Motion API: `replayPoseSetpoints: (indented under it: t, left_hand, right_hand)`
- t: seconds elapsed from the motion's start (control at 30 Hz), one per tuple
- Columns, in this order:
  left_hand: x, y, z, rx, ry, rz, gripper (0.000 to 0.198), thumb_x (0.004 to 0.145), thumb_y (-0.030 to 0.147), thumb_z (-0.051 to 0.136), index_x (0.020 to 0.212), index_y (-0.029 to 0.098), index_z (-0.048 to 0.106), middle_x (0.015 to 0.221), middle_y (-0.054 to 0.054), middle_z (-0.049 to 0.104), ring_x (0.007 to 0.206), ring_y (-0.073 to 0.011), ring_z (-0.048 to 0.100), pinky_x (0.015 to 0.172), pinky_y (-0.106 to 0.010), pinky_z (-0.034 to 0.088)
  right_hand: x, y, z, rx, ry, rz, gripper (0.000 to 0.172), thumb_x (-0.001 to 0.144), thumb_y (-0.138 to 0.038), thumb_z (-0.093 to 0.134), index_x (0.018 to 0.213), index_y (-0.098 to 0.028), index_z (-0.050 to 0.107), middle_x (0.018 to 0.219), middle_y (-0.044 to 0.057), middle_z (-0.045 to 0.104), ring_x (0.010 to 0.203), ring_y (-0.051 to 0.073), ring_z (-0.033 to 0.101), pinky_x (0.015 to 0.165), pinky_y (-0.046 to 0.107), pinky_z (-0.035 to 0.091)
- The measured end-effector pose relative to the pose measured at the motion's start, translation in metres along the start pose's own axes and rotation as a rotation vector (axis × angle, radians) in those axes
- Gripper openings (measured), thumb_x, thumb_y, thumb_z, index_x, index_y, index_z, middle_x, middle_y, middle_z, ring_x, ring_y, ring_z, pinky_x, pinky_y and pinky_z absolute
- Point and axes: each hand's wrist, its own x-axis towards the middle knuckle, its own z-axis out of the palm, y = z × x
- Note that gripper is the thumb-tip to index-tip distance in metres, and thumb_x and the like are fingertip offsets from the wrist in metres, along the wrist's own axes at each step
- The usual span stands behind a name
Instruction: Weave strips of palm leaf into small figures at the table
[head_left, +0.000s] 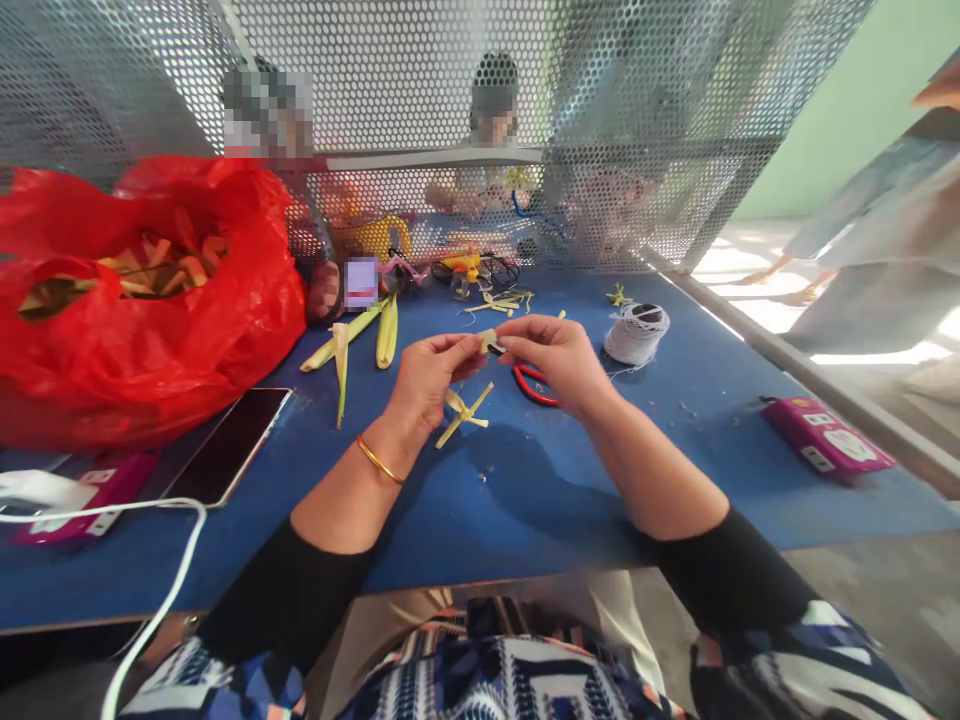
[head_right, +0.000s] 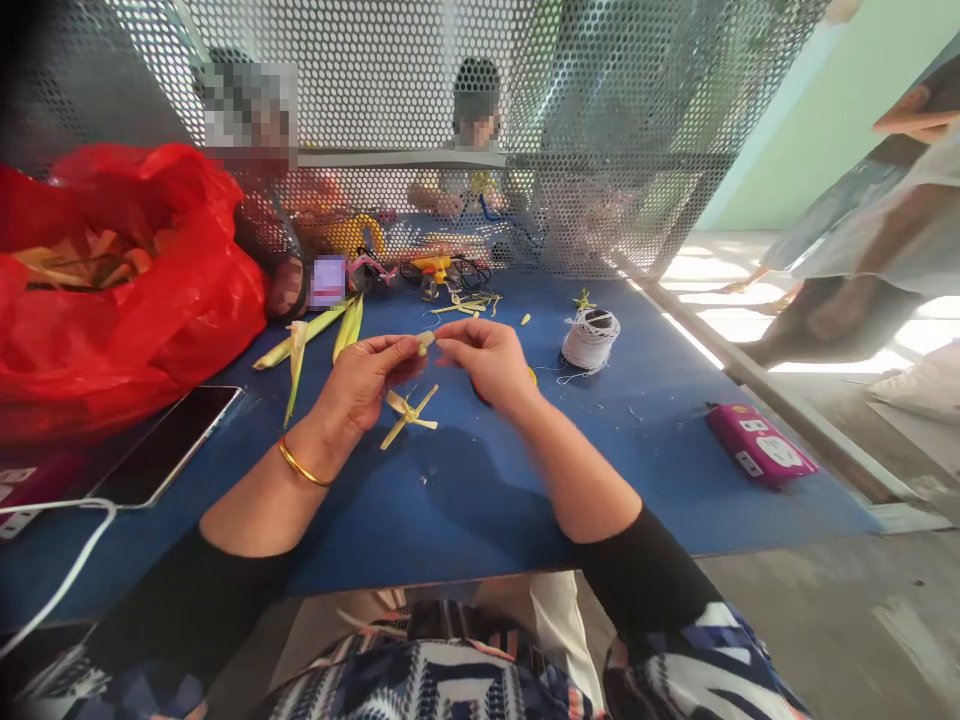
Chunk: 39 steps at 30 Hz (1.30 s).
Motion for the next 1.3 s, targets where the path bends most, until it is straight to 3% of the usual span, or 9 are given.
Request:
replayPoseSetpoints:
  t: [0.1,0.17,0.27,0.47,0.7,0.83,0.97,1.17,1.3]
  left_hand:
    - [0.005,-0.001,-0.002,-0.023,0.028,-0.025,0.018,0.057,0.028,0.082,0.063,0.017,0.069,0.060,-0.002,0.069,0.057,-0.0121,0.065,0.065,-0.027,0.054]
    - [0.007,-0.003,-0.003,-0.039,0.031,-0.045,0.015,0.059,0.026,0.080,0.062,0.017,0.069,0.060,-0.002,0.069,0.056,-0.0111,0.064,0.063,-0.025,0.053]
    - [0.010,-0.006,-0.005,-0.074,0.029,-0.063,0.013,0.061,0.026,0.079,0.062,0.017,0.069,0.063,-0.003,0.070,0.057,-0.0109,0.065,0.061,-0.024,0.052]
    - [0.010,-0.008,-0.004,-0.165,0.026,-0.045,0.014,0.059,0.026,0.079,0.063,0.016,0.069,0.063,-0.002,0.070,0.058,-0.0102,0.065,0.063,-0.024,0.053]
    - [0.012,-0.007,-0.003,-0.236,0.071,-0.024,0.016,0.062,0.026,0.079,0.067,0.014,0.069,0.064,-0.003,0.069,0.058,-0.0101,0.064,0.065,-0.025,0.053]
    - [0.018,-0.006,-0.007,-0.293,0.109,-0.009,0.015,0.062,0.025,0.078,0.066,0.014,0.068,0.063,-0.002,0.069,0.058,-0.0096,0.063,0.064,-0.024,0.052]
    - [0.024,-0.006,-0.011,-0.336,0.147,0.024,0.012,0.066,0.023,0.076,0.067,0.014,0.067,0.065,-0.001,0.069,0.060,-0.0097,0.064,0.070,-0.026,0.053]
    - [0.026,-0.003,-0.014,-0.359,0.216,0.032,0.008,0.073,0.018,0.070,0.068,0.014,0.066,0.064,0.000,0.068,0.058,-0.0088,0.063,0.069,-0.025,0.052]
    - [0.026,-0.002,-0.013,-0.342,0.209,0.033,0.010,0.076,0.016,0.067,0.067,0.014,0.064,0.059,0.001,0.066,0.055,-0.0075,0.061,0.064,-0.022,0.050]
  right_hand:
    - [0.005,0.007,-0.027,-0.725,-0.043,0.012,0.019,0.074,-0.019,0.061,0.090,-0.015,0.069,0.087,0.009,0.070,0.082,0.022,0.065,0.074,0.033,0.050]
    - [0.006,0.016,-0.035,-1.138,-0.107,0.128,0.026,0.077,-0.018,0.058,0.100,-0.011,0.067,0.098,0.017,0.069,0.091,0.027,0.064,0.075,0.035,0.048]
    - [0.007,0.028,-0.034,-1.355,-0.212,0.232,0.039,0.080,-0.018,0.053,0.117,-0.008,0.059,0.110,0.022,0.064,0.096,0.029,0.064,0.075,0.034,0.046]
    - [0.008,0.031,-0.027,-1.347,-0.340,0.205,0.040,0.080,-0.025,0.053,0.119,-0.014,0.058,0.109,0.018,0.065,0.092,0.027,0.065,0.073,0.031,0.045]
    - [0.011,0.031,-0.029,-1.319,-0.338,0.207,0.042,0.078,-0.021,0.053,0.119,-0.014,0.058,0.096,0.015,0.070,0.089,0.028,0.065,0.067,0.031,0.043]
    - [0.011,0.031,-0.029,-0.735,-0.202,0.149,0.055,0.070,-0.018,0.058,0.125,-0.019,0.052,0.088,0.006,0.067,0.080,0.021,0.063,0.068,0.029,0.044]
    - [0.008,0.027,-0.020,-0.171,-0.284,0.108,0.055,0.067,-0.032,0.068,0.117,-0.020,0.051,0.070,-0.004,0.055,0.064,0.014,0.054,0.062,0.028,0.045]
    - [0.002,0.017,-0.012,-0.256,-0.262,0.006,0.059,0.056,-0.048,0.077,0.104,-0.021,0.055,0.063,-0.008,0.043,0.058,0.011,0.041,0.056,0.026,0.035]
    - [-0.001,0.013,-0.009,-0.358,-0.212,-0.012,0.060,0.057,-0.052,0.075,0.103,-0.020,0.056,0.066,-0.007,0.046,0.060,0.011,0.040,0.058,0.026,0.034]
